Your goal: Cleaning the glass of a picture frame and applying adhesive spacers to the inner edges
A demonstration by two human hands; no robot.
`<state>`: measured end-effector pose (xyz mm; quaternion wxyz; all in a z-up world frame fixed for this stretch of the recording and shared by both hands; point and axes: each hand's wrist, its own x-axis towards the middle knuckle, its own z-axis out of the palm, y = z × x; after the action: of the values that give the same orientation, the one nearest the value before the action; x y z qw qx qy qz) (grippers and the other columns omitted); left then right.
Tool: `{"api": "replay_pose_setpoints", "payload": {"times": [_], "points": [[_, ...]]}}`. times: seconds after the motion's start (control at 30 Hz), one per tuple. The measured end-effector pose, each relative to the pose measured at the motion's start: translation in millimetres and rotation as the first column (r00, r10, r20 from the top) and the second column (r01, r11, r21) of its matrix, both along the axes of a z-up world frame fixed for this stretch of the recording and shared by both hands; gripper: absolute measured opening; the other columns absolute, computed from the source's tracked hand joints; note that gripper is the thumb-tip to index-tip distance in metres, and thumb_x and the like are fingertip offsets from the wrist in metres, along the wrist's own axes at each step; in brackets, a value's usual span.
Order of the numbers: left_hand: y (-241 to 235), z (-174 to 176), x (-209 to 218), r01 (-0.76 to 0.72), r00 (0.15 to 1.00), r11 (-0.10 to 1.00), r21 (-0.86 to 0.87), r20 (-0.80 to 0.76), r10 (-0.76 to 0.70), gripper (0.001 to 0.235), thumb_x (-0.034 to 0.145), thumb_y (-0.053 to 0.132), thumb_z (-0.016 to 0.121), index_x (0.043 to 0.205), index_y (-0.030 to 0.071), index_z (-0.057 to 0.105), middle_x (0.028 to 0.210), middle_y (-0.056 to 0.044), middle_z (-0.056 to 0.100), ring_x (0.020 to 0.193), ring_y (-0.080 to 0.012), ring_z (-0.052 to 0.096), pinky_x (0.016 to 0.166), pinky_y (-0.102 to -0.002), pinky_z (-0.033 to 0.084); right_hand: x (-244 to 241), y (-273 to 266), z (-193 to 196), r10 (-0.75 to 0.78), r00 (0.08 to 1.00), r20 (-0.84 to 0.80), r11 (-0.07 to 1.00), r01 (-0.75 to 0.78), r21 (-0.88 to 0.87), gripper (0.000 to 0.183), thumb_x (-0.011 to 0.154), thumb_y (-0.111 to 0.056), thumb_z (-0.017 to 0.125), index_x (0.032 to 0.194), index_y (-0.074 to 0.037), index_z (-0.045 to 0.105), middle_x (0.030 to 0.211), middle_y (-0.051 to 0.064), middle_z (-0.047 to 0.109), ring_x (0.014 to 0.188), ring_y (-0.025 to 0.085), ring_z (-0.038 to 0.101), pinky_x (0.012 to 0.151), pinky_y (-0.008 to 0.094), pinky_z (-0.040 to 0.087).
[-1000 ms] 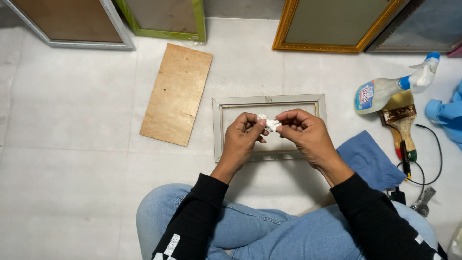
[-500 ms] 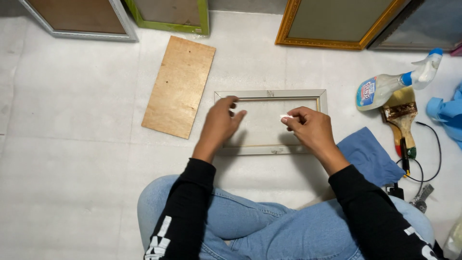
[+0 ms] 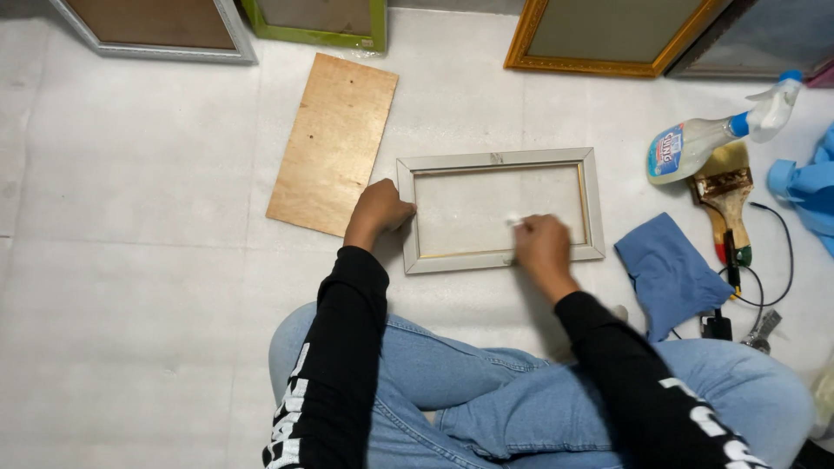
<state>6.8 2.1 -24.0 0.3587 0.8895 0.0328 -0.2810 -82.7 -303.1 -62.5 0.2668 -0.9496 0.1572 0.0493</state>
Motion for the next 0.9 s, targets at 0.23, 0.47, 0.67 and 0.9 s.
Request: {"api": "replay_pose_setpoints", "payload": {"times": [0.23,0.47,0.67,0.9], "points": [[-4,14,-13,0.127,0.990,0.988,0.085,-0.077,-0.120,0.057,0.082,0.029,0.074,0.114,-0.017,0.067,0.108,-0.037,0.069,0.112,-0.0517,0.066,0.097,-0.057,0.054,-31,102,2,0.500,0.811,0.302,0.866,-0.471,-0.170,0.011,0.092,-0.014,0.069,0.091,-0.004,0.075,0.081,0.016,0.063,0.082,0.038,0.068,0.070,0.048,0.056],[-6,-11,2,0.040,0.997,0.990,0.136,-0.066,-0.031,0.046,0.079,0.022,0.074,0.109,-0.013,0.071,0.102,-0.032,0.072,0.108,-0.0475,0.069,0.091,-0.055,0.057,6,-11,9,0.093,0.937,0.335,0.944,0.024,-0.328,0.008,0.092,-0.006,0.065,0.085,-0.002,0.068,0.081,0.016,0.058,0.079,0.040,0.065,0.070,0.047,0.054],[-1,22,0,0.013,0.995,0.998,0.059,-0.096,-0.007,0.055,0.084,0.029,0.071,0.114,-0.016,0.067,0.112,-0.036,0.069,0.115,-0.0512,0.065,0.096,-0.059,0.054,-12,135,7,0.455,0.743,0.492,0.890,-0.352,-0.291,0.009,0.091,-0.005,0.064,0.091,-0.004,0.073,0.081,0.013,0.059,0.077,0.033,0.064,0.065,0.042,0.052],[8,7,11,-0.140,0.990,0.990,-0.010,0.034,0.140,0.047,0.088,0.030,0.068,0.118,-0.006,0.060,0.111,-0.031,0.068,0.112,-0.0507,0.066,0.092,-0.058,0.055,21,11,3,0.195,0.922,0.335,0.946,-0.087,-0.312,0.008,0.091,-0.011,0.066,0.099,-0.010,0.067,0.085,0.013,0.057,0.084,0.040,0.062,0.074,0.049,0.052]]}}
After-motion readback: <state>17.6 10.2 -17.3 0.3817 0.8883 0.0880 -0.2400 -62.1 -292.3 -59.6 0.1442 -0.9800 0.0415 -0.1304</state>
